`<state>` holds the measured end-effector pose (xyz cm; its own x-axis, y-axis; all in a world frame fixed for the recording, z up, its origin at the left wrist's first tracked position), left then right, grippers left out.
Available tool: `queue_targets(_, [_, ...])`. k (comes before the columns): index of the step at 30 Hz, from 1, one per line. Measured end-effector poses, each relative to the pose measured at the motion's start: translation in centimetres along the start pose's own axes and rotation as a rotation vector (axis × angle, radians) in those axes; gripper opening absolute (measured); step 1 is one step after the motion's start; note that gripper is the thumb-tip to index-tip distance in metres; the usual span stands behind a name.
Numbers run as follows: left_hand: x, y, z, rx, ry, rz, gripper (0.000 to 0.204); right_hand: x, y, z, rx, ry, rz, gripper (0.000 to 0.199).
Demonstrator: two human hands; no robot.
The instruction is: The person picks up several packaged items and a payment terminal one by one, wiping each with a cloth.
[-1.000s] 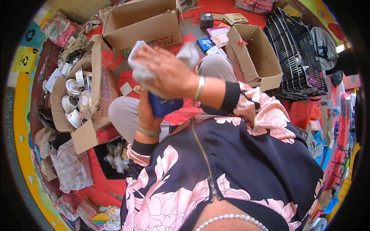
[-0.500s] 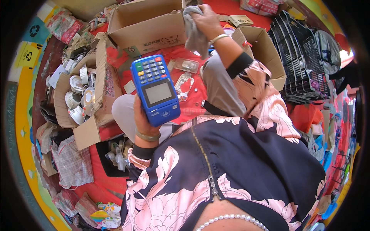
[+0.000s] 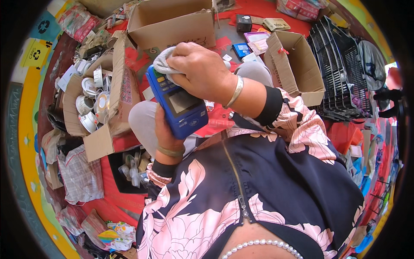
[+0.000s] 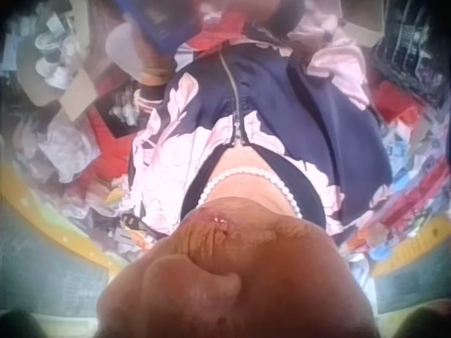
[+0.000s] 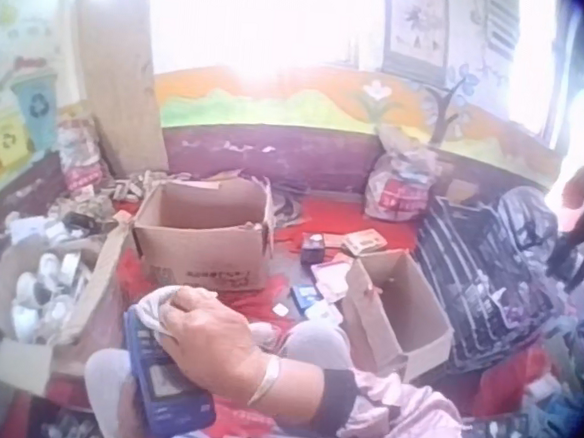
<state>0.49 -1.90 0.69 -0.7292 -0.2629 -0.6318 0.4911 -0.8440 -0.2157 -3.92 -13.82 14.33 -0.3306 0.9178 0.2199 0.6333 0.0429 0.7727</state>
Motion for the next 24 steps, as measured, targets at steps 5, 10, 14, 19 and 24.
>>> queue_targets(5, [0.5,0.3,-0.8,-0.031,-0.059,-0.01,0.051,2.1,-2.4,0.9,0.192,0.127,0.014,0.017])
queue_targets(10, [-1.6,0.3,-1.3,0.047,-0.033,0.106,0.05,-1.7,-1.3,-1.0,0.272,0.536,0.155,0.024])
queue_targets(14, [-1.4,0.4,-0.7,0.101,-0.001,0.088,0.049,-4.4,0.9,-2.5,-0.014,0.31,0.202,0.026])
queue_targets(19, [-0.4,0.4,-1.0,0.04,0.033,0.04,0.047,-1.5,-0.7,0.5,-0.002,0.054,0.113,0.025])
queue_targets(24, [-0.4,0.7,-1.2,-0.049,-0.048,0.022,0.048,0.8,-2.8,1.9,0.262,0.236,0.092,0.021])
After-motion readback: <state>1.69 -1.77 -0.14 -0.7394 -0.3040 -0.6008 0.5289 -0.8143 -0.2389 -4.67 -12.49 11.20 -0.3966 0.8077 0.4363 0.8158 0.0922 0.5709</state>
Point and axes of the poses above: each hand's wrist, its own y-axis towards the middle knuckle, its own z-axis out of the palm, x = y × z, the point moved 8 cm from there along y, towards the middle knuckle, and after that the axes turned 13 degrees about -z, right-handed, at the moved point
